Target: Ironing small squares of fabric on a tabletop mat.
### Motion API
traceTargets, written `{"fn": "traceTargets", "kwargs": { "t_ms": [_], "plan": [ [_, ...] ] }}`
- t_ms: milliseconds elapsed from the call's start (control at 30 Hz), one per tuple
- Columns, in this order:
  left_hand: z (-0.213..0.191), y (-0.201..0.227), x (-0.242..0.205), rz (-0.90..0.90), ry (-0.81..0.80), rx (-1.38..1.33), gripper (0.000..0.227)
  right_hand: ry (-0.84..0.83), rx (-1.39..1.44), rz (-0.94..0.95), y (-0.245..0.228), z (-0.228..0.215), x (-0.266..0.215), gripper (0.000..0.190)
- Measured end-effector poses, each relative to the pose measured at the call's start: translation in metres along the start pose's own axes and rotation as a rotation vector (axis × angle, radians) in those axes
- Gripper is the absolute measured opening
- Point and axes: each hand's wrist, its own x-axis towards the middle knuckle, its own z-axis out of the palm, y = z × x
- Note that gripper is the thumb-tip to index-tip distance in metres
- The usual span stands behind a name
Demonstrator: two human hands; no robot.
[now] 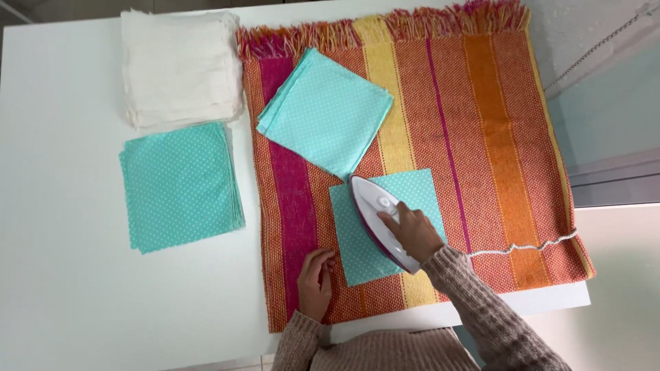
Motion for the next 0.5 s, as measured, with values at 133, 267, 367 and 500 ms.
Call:
{"fn": "traceTargets", "kwargs": {
  "t_ms": [133, 267, 367, 500],
  "plan": [
    [-0.002, 0.005, 0.003, -0.019, -0.009, 0.02, 0.039, -0.101, -0.055, -0.092, -0.014, 0.02, -0.015, 0.068],
    [-0.002, 0.007, 0.0, -0.034, 0.005, 0.032, 0.04, -0.054, -0.138, -0.09, -0.008, 0.021, -0.018, 0.065],
    [0.001, 0.001, 0.0, -0.017, 0.016, 0.013, 0.037, 0.046, -0.364, -0.153, 0.063, 0.021, 0.016, 0.043],
    [0.003, -0.003, 0.0, 0.006, 0.045, 0.004, 0.046, -0.008, 0.027, 0.343, 0.083, -0.043, 0.006, 0.056]
  ]
}}
